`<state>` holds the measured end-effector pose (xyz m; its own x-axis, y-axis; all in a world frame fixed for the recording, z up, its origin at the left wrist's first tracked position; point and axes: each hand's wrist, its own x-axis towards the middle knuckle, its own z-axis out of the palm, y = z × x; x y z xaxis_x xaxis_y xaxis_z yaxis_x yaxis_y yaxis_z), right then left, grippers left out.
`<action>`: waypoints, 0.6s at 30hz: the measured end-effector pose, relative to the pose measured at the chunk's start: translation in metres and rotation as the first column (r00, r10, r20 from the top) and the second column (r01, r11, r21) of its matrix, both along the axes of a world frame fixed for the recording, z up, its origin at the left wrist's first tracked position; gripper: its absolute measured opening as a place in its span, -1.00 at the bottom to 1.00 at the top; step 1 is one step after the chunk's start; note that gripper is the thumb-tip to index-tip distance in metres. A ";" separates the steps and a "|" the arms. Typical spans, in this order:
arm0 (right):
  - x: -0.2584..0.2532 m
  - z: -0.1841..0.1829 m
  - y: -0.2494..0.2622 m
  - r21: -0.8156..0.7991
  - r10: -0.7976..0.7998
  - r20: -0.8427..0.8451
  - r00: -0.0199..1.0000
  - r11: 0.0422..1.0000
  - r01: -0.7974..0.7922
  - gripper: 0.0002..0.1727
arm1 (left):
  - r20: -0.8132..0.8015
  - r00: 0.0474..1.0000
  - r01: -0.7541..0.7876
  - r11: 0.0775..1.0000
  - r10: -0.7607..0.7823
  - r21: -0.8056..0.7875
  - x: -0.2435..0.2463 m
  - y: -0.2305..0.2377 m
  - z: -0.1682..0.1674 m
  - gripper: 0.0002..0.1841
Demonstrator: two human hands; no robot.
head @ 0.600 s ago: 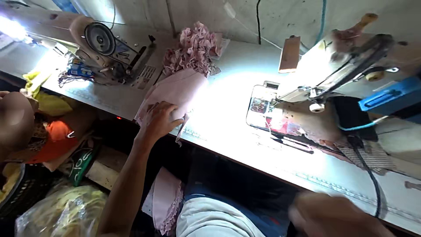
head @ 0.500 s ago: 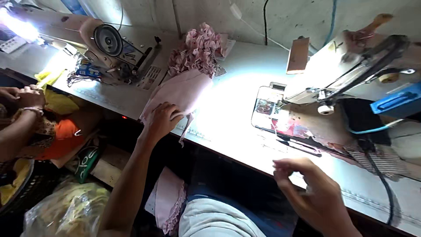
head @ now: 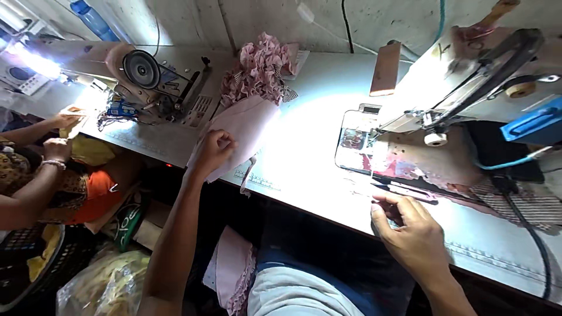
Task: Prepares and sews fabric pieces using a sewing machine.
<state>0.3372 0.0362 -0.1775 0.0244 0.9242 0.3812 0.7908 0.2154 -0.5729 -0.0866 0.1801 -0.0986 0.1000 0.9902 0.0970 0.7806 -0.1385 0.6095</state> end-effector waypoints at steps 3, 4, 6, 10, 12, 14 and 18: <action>-0.001 -0.001 0.000 0.013 -0.004 0.019 1.000 1.000 0.004 -0.59 | -0.218 0.969 -0.080 0.981 0.118 0.176 0.016 0.014 -0.008 -0.51; -0.001 0.000 0.000 0.017 -0.005 0.020 1.000 1.000 0.005 -0.59 | -0.254 0.957 -0.097 0.978 0.142 0.183 0.016 0.022 -0.014 -0.49; -0.003 -0.001 0.000 0.031 -0.013 0.022 1.000 0.999 0.012 -0.60 | -0.306 0.936 -0.138 0.982 0.171 0.128 0.013 0.039 -0.020 -0.52; -0.003 -0.002 0.002 0.047 -0.028 0.029 0.999 0.999 0.026 -0.59 | -0.378 0.920 -0.135 0.989 0.104 -0.056 0.002 0.069 -0.010 -0.46; -0.003 -0.002 0.001 0.048 -0.025 0.029 0.999 0.999 0.023 -0.60 | -0.419 0.907 -0.100 0.987 0.040 -0.122 0.001 0.077 0.008 -0.54; -0.004 -0.001 0.002 0.053 -0.022 0.025 0.999 0.998 0.021 -0.60 | -0.473 0.881 -0.080 0.989 0.013 -0.122 -0.005 0.084 0.017 -0.56; -0.003 -0.002 0.002 0.052 -0.035 0.012 0.999 0.998 0.035 -0.61 | -0.356 0.934 -0.084 0.990 0.037 -0.117 -0.010 0.084 0.026 -0.56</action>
